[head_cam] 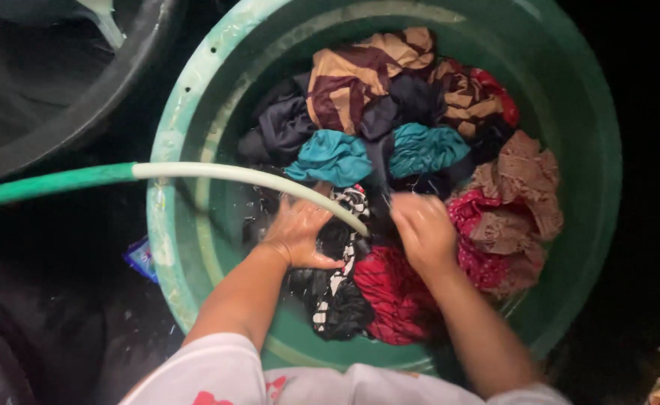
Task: Washing clothes by hand in a plastic basin with water from a hose and detergent.
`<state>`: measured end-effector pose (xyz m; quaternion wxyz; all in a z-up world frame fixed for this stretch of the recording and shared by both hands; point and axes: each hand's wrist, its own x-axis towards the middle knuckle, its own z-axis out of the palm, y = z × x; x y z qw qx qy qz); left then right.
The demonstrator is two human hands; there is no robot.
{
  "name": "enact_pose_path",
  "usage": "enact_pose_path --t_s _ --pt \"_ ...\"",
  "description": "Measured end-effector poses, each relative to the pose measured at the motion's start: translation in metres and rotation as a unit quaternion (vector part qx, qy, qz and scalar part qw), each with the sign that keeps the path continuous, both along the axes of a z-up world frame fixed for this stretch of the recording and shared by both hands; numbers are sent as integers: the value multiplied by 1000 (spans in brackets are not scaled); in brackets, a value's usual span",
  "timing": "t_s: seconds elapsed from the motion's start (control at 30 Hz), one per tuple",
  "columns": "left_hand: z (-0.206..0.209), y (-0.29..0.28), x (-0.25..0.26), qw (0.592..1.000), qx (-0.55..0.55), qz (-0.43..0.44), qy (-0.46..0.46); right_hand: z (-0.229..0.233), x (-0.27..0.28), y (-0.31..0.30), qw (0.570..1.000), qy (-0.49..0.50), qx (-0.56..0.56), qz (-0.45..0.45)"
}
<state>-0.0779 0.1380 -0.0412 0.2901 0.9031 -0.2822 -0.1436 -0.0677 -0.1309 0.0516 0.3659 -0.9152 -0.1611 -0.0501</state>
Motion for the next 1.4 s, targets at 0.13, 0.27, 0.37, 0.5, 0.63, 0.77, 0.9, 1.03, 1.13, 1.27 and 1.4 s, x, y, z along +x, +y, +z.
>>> enact_pose_path --t_s 0.13,0.27,0.37,0.5,0.63,0.77,0.9,1.03,1.13,1.27,1.4 --pt "-6 -1 -4 998 18 0 54 34 -31 -14 999 21 30 -37" --pt "-10 1 -6 1000 -18 4 -12 -2 -14 14 991 13 -129 -37" --pt "-13 0 -4 999 -24 4 -32 -70 9 25 975 20 -222 -16" --pt "-3 -4 -4 999 19 8 35 -123 26 17 960 15 -278 -20" --pt "0 -4 2 1000 19 4 8 -117 31 14 964 -9 -266 -14" --pt "-6 0 -5 1000 -19 10 -12 -87 17 17 981 -24 -191 -29" --pt "-3 -1 -3 999 -14 -1 -34 -19 -31 2 999 -16 -18 -42" --pt "-5 -2 -1 999 -17 2 -39 -8 -46 3 992 42 -60 -102" --pt "-2 -2 3 999 -7 -5 -47 -54 -21 19 968 28 -248 -24" --pt "-7 -3 -5 1000 -7 2 -9 -86 -3 22 955 94 -279 -20" --pt "9 -9 -3 998 31 8 54 -60 19 37 924 208 -317 -44"
